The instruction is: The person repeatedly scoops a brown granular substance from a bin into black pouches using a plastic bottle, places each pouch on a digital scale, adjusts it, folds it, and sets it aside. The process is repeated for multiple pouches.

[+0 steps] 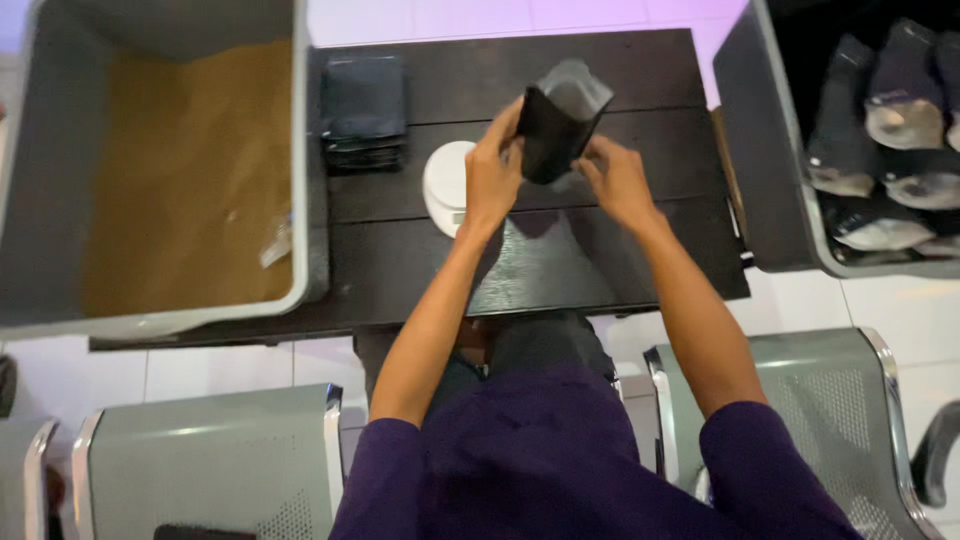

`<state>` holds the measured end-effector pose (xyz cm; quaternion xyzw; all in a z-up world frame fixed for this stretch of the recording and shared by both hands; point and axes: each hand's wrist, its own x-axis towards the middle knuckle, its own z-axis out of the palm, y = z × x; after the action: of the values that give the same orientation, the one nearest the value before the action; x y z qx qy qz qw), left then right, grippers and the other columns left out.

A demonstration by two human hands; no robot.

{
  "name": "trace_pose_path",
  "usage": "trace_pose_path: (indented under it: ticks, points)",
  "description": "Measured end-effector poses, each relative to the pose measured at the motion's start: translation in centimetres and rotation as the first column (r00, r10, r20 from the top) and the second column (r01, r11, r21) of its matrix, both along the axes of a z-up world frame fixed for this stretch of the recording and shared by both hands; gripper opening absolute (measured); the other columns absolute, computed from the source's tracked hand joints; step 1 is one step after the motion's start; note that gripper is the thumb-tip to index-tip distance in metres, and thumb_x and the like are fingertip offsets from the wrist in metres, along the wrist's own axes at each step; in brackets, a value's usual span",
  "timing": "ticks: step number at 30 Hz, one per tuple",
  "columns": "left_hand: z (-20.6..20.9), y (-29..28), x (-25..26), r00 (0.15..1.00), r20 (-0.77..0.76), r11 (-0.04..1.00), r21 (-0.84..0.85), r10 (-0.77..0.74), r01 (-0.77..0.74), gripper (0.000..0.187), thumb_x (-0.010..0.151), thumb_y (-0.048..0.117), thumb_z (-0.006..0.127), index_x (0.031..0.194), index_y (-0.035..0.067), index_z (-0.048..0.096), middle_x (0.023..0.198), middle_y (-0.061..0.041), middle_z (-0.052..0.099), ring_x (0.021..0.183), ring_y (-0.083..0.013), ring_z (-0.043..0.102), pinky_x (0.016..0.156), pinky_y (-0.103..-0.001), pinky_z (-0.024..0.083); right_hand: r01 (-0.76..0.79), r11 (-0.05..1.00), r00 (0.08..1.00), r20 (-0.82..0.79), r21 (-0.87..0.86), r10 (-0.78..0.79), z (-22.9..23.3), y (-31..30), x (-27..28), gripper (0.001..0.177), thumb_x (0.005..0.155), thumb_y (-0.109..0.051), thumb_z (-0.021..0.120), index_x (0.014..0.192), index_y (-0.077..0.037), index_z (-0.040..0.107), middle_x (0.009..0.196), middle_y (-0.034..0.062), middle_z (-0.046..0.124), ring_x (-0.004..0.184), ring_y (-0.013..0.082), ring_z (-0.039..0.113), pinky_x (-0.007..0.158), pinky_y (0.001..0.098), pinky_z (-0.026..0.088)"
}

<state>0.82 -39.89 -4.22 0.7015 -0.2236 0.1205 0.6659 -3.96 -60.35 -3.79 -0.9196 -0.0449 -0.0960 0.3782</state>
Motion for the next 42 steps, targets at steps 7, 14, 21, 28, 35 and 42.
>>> trace_pose_path:
  ticks: [7, 14, 21, 28, 35, 42]
  points:
    - [-10.1, -3.1, -0.7, 0.999, -0.051, 0.993, 0.120, 0.010, -0.004, 0.042, 0.093, -0.006, 0.064, 0.133, 0.005, 0.065, 0.118, -0.022, 0.072, 0.109, -0.0368, 0.071, 0.095, -0.044, 0.058, 0.150, 0.987, 0.988, -0.037, -0.065, -0.152, -9.0, -4.2, -2.7, 0.012, 0.094, -0.017, 0.077, 0.103, -0.013, 0.070, 0.101, 0.0124, 0.075, 0.102, 0.0388, 0.071, 0.087, 0.0497, 0.056]
    - [-12.9, -3.3, -0.6, 0.993, 0.036, 0.944, 0.307, 0.112, -0.118, 0.020, 0.094, 0.006, 0.069, 0.111, 0.015, 0.076, 0.099, -0.004, 0.077, 0.098, -0.0247, 0.074, 0.089, -0.035, 0.057, 0.255, 0.959, 0.961, 0.081, 0.122, -0.266, -10.5, -3.4, -2.5, 0.013, 0.088, -0.008, 0.082, 0.098, -0.013, 0.075, 0.099, 0.0080, 0.077, 0.100, 0.0306, 0.073, 0.087, 0.0414, 0.058]
    - [-5.8, -3.1, -2.9, 0.995, 0.041, 0.969, 0.225, 0.093, -0.100, 0.036, 0.091, -0.007, 0.064, 0.126, -0.002, 0.066, 0.111, -0.025, 0.072, 0.107, -0.0429, 0.068, 0.097, -0.049, 0.054, 0.271, 0.950, 0.958, 0.054, 0.156, -0.282, -9.0, -3.1, -3.1, 0.030, 0.084, -0.010, 0.083, 0.113, -0.008, 0.075, 0.107, 0.0158, 0.075, 0.107, 0.0379, 0.070, 0.092, 0.0501, 0.056]
    - [-8.8, -2.0, -1.3, 0.987, 0.005, 0.960, 0.233, 0.161, -0.158, 0.025, 0.095, 0.001, 0.064, 0.117, 0.007, 0.074, 0.104, -0.014, 0.076, 0.101, -0.0332, 0.073, 0.091, -0.041, 0.057, 0.256, 0.959, 0.961, 0.076, 0.123, -0.267, -9.5, -2.0, -2.1, 0.018, 0.087, -0.015, 0.084, 0.104, -0.014, 0.078, 0.102, 0.0061, 0.076, 0.104, 0.0317, 0.072, 0.090, 0.0440, 0.056]
    - [-4.9, 4.2, 0.9, 0.937, 0.108, 0.930, 0.126, 0.332, -0.345, 0.024, 0.092, -0.004, 0.066, 0.112, 0.004, 0.076, 0.098, -0.017, 0.077, 0.095, -0.0360, 0.074, 0.085, -0.041, 0.059, 0.029, 0.989, 0.954, 0.292, 0.148, -0.071, -6.2, 3.3, 2.6, 0.014, 0.088, -0.006, 0.083, 0.101, -0.008, 0.077, 0.098, 0.0118, 0.076, 0.105, 0.0361, 0.072, 0.093, 0.0465, 0.055]
    - [-6.5, 9.6, 2.6, 0.911, 0.031, 0.904, 0.111, 0.412, -0.413, 0.021, 0.094, 0.002, 0.068, 0.111, 0.009, 0.077, 0.095, -0.012, 0.078, 0.093, -0.0316, 0.075, 0.080, -0.038, 0.061, -0.102, 0.980, 0.955, 0.292, 0.172, 0.048, -6.9, 8.7, 6.6, 0.017, 0.086, -0.003, 0.085, 0.100, -0.010, 0.079, 0.097, 0.0073, 0.078, 0.107, 0.0298, 0.072, 0.096, 0.0442, 0.054]
